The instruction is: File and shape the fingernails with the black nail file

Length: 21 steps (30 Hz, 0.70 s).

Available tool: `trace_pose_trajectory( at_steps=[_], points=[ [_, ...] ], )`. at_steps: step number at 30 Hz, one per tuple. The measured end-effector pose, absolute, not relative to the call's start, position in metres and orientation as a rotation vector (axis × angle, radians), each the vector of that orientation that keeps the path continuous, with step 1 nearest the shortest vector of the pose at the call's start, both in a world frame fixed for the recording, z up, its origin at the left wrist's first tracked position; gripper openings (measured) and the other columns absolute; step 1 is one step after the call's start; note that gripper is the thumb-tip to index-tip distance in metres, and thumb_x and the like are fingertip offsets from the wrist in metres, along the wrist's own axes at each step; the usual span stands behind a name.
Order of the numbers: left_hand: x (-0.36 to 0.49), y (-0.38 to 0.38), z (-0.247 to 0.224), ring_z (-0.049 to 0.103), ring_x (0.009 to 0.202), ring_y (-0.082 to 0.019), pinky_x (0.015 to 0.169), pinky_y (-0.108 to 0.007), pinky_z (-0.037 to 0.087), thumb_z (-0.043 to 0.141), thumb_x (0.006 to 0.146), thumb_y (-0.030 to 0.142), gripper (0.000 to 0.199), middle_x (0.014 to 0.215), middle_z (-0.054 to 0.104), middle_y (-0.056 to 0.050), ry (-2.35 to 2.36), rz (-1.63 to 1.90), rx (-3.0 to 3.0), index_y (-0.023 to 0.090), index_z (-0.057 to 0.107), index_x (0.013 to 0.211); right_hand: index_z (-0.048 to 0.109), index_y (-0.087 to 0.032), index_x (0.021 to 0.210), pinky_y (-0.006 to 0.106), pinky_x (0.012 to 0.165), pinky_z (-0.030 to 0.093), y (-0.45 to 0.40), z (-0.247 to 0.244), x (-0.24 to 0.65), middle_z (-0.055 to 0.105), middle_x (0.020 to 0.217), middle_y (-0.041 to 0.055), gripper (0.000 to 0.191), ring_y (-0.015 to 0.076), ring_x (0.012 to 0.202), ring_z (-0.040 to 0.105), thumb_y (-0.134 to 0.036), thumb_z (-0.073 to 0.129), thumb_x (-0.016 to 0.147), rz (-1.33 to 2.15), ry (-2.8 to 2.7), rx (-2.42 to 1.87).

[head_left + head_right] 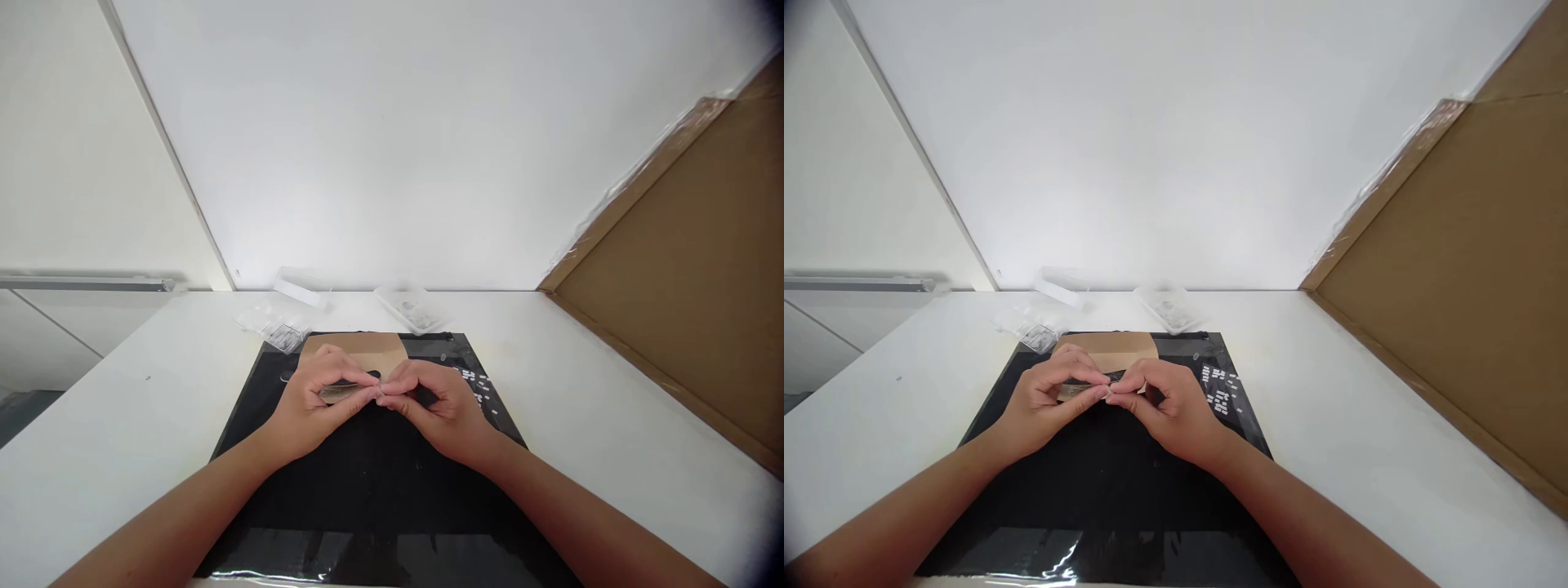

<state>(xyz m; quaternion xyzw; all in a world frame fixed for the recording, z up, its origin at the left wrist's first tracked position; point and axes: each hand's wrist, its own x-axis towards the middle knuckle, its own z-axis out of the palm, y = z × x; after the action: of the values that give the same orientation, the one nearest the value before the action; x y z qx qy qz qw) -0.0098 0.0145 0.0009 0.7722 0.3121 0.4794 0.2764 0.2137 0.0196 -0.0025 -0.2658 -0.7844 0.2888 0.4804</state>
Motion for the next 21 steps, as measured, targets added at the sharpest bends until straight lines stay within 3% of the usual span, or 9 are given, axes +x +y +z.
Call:
trace_pose_trajectory(
  at_steps=[7, 21],
  points=[
    [-0.009, 0.01, 0.004, 0.064, 0.092, -0.019, 0.084, -0.035, 0.052, 0.075, 0.091, 0.016, 0.023, 0.094, 0.072, -0.005, 0.719, 1.244, 1.967, 0.028, 0.08, 0.11, 0.071, -0.021, 0.091, 0.023, 0.066, 0.056, 0.017, 0.0, 0.212, 0.075, 0.086, 0.0033, 0.013, 0.0126, 0.075, 0.072, -0.008, 0.075, 0.088, 0.411, -1.907, -0.495],
    [-0.007, 0.008, 0.012, 0.065, 0.086, -0.019, 0.078, -0.036, 0.055, 0.08, 0.086, 0.015, 0.021, 0.089, 0.075, -0.005, 0.649, 1.342, 2.086, 0.027, 0.081, 0.104, 0.069, -0.024, 0.095, 0.027, 0.061, 0.047, 0.015, 0.0, 0.215, 0.077, 0.086, 0.0008, 0.015, 0.0124, 0.071, 0.07, -0.01, 0.072, 0.09, 0.052, -2.022, -0.485]
  ],
)
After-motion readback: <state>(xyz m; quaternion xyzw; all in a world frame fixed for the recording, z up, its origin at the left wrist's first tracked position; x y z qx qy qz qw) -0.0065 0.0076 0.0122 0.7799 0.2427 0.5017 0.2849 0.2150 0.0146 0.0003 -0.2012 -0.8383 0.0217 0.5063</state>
